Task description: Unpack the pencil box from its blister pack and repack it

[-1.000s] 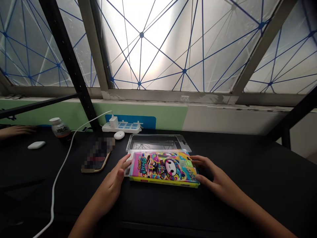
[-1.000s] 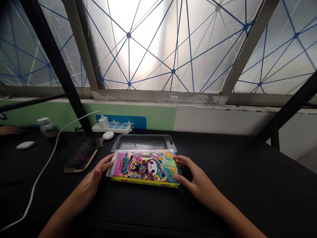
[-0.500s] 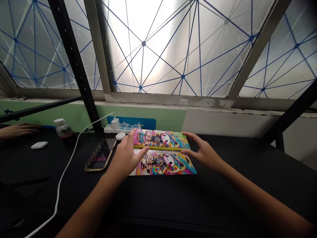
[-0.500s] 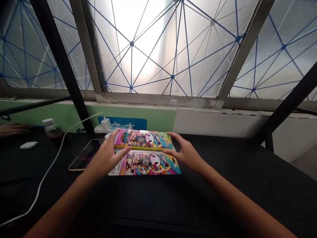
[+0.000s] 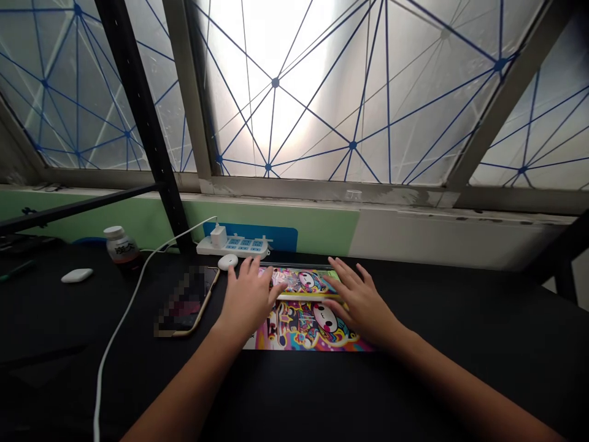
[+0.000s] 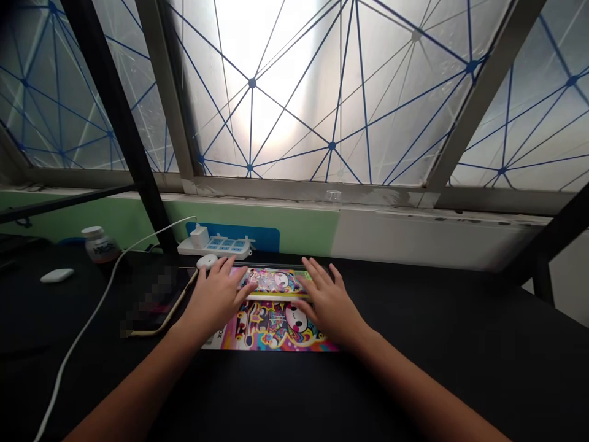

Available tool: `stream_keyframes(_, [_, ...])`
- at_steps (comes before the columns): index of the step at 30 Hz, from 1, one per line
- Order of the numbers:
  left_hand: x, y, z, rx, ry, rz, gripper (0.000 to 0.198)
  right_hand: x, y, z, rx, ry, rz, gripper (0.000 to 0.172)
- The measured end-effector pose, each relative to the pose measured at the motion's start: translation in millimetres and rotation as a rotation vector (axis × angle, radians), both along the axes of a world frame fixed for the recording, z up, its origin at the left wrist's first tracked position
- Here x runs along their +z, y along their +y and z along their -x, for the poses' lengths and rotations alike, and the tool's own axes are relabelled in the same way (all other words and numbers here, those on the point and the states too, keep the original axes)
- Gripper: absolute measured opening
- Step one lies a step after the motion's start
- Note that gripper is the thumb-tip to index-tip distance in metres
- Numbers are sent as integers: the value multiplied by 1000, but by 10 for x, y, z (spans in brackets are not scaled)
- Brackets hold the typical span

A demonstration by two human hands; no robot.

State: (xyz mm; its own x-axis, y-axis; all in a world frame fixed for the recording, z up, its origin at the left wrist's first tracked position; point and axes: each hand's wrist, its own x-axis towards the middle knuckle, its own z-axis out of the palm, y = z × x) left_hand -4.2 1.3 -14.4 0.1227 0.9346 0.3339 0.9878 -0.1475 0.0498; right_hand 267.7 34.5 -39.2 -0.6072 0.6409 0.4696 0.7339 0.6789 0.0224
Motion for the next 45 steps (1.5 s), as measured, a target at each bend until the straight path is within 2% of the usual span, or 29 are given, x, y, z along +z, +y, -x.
stream_keyframes(3, [92,137,-186,-87,-74,125,68,70,-253,197,203,-53,35,41])
stream_keyframes(6, [79,294,-309,-150,-113,293,78,82,-450,340,360,-113,308,52])
stream_keyframes(9, [-4,398,-289,-189,-108,358,82,122,-540,375,388,-137,604,68])
stream_keyframes(11, [-55,430,-207,-199,-100,369,83,183,-567,337,385,-126,710,69])
stream_keyframes(14, [-97,450,-59,-190,-92,360,83,252,-578,201,344,-103,751,52])
stream_keyframes(16, [-113,461,16,-179,-88,334,81,231,-542,65,278,-72,727,39])
stream_keyframes(18, [-131,472,58,-169,-84,305,79,160,-454,-84,175,-34,662,38])
stream_keyframes(22, [-170,482,90,-147,-73,295,76,19,-220,-295,-37,17,530,49])
stream_keyframes(24, [-179,477,108,-149,-69,293,75,-6,-144,-319,-73,26,510,48])
stream_keyframes(26, [-182,467,132,-155,-74,291,74,-18,-117,-303,-92,27,488,39])
stream_keyframes(30, [-188,445,165,-159,-88,292,76,-45,-175,-262,-148,37,444,29])
stream_keyframes(33, [-193,433,166,-153,-95,290,76,-27,-265,-266,-165,71,473,29])
stream_keyframes(37, [-167,413,163,-151,-94,308,74,98,-293,-328,-213,166,552,32])
stream_keyframes(40, [-136,390,168,-188,-85,333,73,187,-137,-512,-236,225,600,35])
stream_keyframes(45, [-115,340,165,-261,-88,348,72,185,267,-1056,-364,125,771,50])
